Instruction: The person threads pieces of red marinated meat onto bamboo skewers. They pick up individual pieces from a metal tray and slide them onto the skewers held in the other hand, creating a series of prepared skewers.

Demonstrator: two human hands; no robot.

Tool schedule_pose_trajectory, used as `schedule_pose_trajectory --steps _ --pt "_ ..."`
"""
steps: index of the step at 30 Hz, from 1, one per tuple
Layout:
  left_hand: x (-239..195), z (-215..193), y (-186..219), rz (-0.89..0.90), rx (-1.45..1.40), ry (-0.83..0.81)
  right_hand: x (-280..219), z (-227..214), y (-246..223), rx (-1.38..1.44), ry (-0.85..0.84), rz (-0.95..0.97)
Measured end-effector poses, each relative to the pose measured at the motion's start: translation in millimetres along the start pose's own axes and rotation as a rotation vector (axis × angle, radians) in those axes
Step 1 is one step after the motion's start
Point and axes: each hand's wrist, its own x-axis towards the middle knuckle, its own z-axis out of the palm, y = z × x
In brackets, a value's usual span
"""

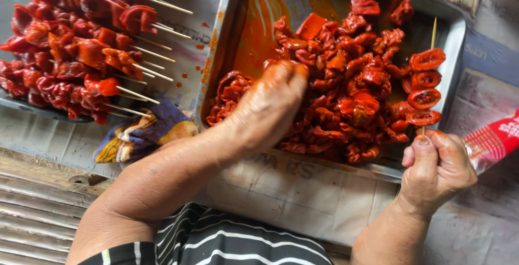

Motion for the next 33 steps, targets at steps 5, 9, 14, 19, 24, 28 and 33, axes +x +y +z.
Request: schedule_pose_trajectory --steps 5,9,14,19,24,28,33 --pt "-10 15 12 0.271 -0.207 0.019 -1 5 -1 0.018 -0.007 0.019" --pt "-15 20 20 0.365 -0.221 -0.117 5 15 -12 0.022 0.043 0.065" --pt "-11 25 15 0.555 -0.124 -0.140 7 22 -21 -0.044 0.005 0.045" --pt "-2 15 -14 0.419 -0.177 0.158 6 20 -20 -0.015 -0.001 0.044" --pt "10 -25 -47 0.164 -0.235 0.395 4 19 -24 -0.086 -0.014 0.024" --pt "13 -26 -46 0.253 -0.084 0.422 6 22 -30 -0.117 -0.041 0.010" --pt "21 5 -32 0.431 -0.066 0.196 1 27 -35 -0.119 -0.066 0.000"
